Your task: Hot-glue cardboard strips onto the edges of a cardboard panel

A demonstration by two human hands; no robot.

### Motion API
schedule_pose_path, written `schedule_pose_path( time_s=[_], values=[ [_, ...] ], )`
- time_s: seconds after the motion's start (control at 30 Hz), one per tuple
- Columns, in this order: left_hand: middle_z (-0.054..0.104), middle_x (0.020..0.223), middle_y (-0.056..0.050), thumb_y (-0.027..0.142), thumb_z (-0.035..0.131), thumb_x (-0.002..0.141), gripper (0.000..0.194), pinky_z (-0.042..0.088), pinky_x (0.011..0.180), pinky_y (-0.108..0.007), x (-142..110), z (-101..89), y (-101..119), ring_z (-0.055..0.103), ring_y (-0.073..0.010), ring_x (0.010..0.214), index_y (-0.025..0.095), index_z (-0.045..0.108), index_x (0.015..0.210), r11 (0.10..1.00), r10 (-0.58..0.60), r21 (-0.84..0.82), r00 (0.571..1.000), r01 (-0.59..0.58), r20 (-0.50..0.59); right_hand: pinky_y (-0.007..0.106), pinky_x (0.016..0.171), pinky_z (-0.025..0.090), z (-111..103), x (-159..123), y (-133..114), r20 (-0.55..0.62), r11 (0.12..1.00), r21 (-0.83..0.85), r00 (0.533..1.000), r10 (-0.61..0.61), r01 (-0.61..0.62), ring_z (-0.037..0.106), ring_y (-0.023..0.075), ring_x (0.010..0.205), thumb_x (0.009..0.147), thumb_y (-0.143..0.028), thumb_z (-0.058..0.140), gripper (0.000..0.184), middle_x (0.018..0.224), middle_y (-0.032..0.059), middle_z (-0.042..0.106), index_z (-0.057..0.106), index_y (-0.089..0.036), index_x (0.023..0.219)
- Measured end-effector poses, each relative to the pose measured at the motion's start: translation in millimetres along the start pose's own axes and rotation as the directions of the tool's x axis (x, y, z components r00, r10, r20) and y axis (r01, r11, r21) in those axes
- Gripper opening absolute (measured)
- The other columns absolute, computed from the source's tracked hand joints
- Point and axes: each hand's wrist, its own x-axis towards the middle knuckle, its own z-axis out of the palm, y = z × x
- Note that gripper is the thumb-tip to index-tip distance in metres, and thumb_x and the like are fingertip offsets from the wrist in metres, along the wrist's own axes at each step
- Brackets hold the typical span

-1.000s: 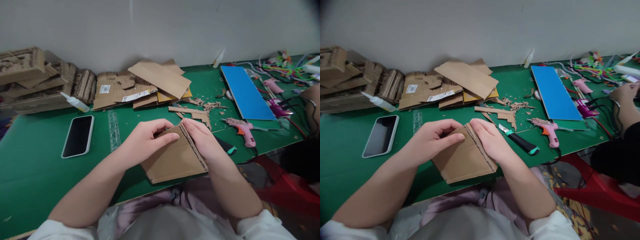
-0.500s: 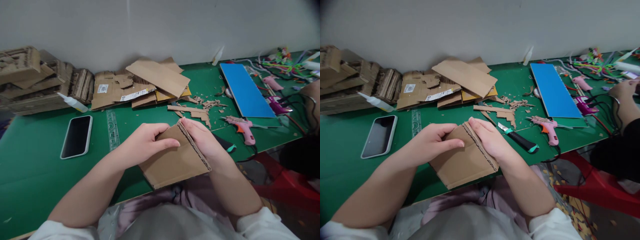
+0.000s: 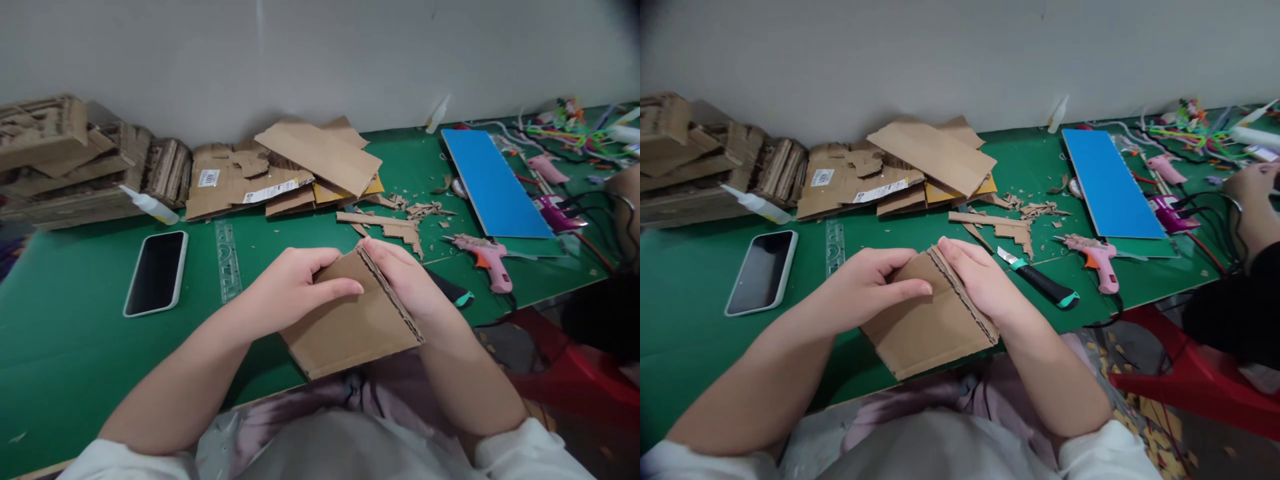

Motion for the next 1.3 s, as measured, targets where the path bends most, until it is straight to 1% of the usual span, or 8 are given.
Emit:
schedule_pose_path(
  time_s=[0.27,0.43,0.57,0.67,0.8,0.9,1.1,1.3],
  values=[
    [0.039,0.055,0.006,0.049,0.056,0.078,0.04,0.027,0.045,-0.017,-0.8,0.1,1.1,0.036,-0.0068,0.053,0.016,0.042,0.059,1.0,-0.002,0.005,1.0,0.002,-0.009,0.017,0.048,0.035,1.6,1.4,2.4,-0.045,0.985,-0.113,0.99,-0.135,0.13,0.042,0.0072,0.055,0.084,-0.048,0.048,0.034,0.061,-0.0043,0.045,0.049,-0.019,0.064],
    [0.04,0.055,0.006,0.052,0.054,0.078,0.043,0.026,0.045,-0.018,0.0,0.5,2.3,0.037,-0.0071,0.053,0.016,0.041,0.058,1.0,-0.008,0.011,1.0,0.008,-0.017,0.019,0.048,0.035,2.2,1.7,2.0,-0.043,0.977,-0.162,0.988,-0.146,0.137,0.043,0.0085,0.054,0.085,-0.048,0.045,0.035,0.062,-0.0036,0.045,0.047,-0.02,0.065],
    [0.042,0.056,0.006,0.049,0.054,0.078,0.039,0.027,0.046,-0.018,0.4,0.3,1.6,0.039,-0.0077,0.054,0.016,0.043,0.059,1.0,-0.007,0.025,1.0,0.007,-0.007,0.02,0.051,0.035,2.1,2.3,2.2,-0.044,0.968,-0.196,0.984,-0.171,0.159,0.043,0.0094,0.056,0.085,-0.048,0.044,0.035,0.063,-0.0032,0.045,0.045,-0.02,0.064],
    [0.043,0.057,0.005,0.048,0.054,0.078,0.038,0.027,0.046,-0.018,0.3,-0.2,0.9,0.039,-0.0082,0.054,0.017,0.044,0.06,1.0,-0.003,0.02,1.0,0.003,-0.008,0.021,0.051,0.034,1.4,3.1,3.0,-0.045,0.952,-0.242,0.978,-0.202,0.185,0.04,0.0091,0.055,0.087,-0.047,0.042,0.035,0.062,-0.0035,0.043,0.044,-0.02,0.065],
    [0.041,0.055,0.006,0.048,0.055,0.077,0.038,0.027,0.045,-0.018,0.6,-0.4,1.0,0.037,-0.0079,0.053,0.017,0.042,0.058,0.999,-0.016,0.034,1.0,0.017,-0.012,0.02,0.051,0.031,0.3,4.1,4.0,-0.054,0.88,-0.386,0.946,-0.32,0.276,0.038,0.0083,0.057,0.089,-0.044,0.039,0.035,0.062,-0.004,0.041,0.042,-0.019,0.064],
    [0.04,0.055,0.006,0.048,0.054,0.077,0.04,0.025,0.046,-0.019,1.4,-0.2,1.5,0.036,-0.0079,0.053,0.017,0.04,0.058,0.998,-0.021,0.061,1.0,0.022,-0.018,0.021,0.052,0.03,-0.1,3.8,4.4,-0.05,0.82,-0.482,0.924,-0.378,0.309,0.038,0.0082,0.058,0.091,-0.041,0.037,0.034,0.062,-0.0042,0.041,0.039,-0.02,0.064],
    [0.037,0.053,0.006,0.054,0.052,0.077,0.045,0.023,0.045,-0.02,2.9,1.3,-0.6,0.034,-0.008,0.051,0.017,0.037,0.056,0.996,-0.014,0.089,0.999,0.018,-0.036,0.022,0.052,0.029,-0.7,3.2,6.0,-0.056,0.693,-0.654,0.894,-0.444,0.304,0.038,0.0092,0.056,0.092,-0.038,0.034,0.032,0.059,-0.0039,0.04,0.038,-0.02,0.065],
    [0.039,0.054,0.006,0.055,0.051,0.078,0.045,0.023,0.045,-0.021,2.8,2.2,-3.2,0.036,-0.0081,0.052,0.017,0.039,0.058,0.995,-0.016,0.101,0.999,0.02,-0.034,0.023,0.052,0.028,0.4,1.5,7.6,-0.059,0.593,-0.754,0.872,-0.487,0.281,0.041,0.0101,0.054,0.093,-0.038,0.033,0.031,0.058,-0.0035,0.042,0.04,-0.021,0.068]
  ],
)
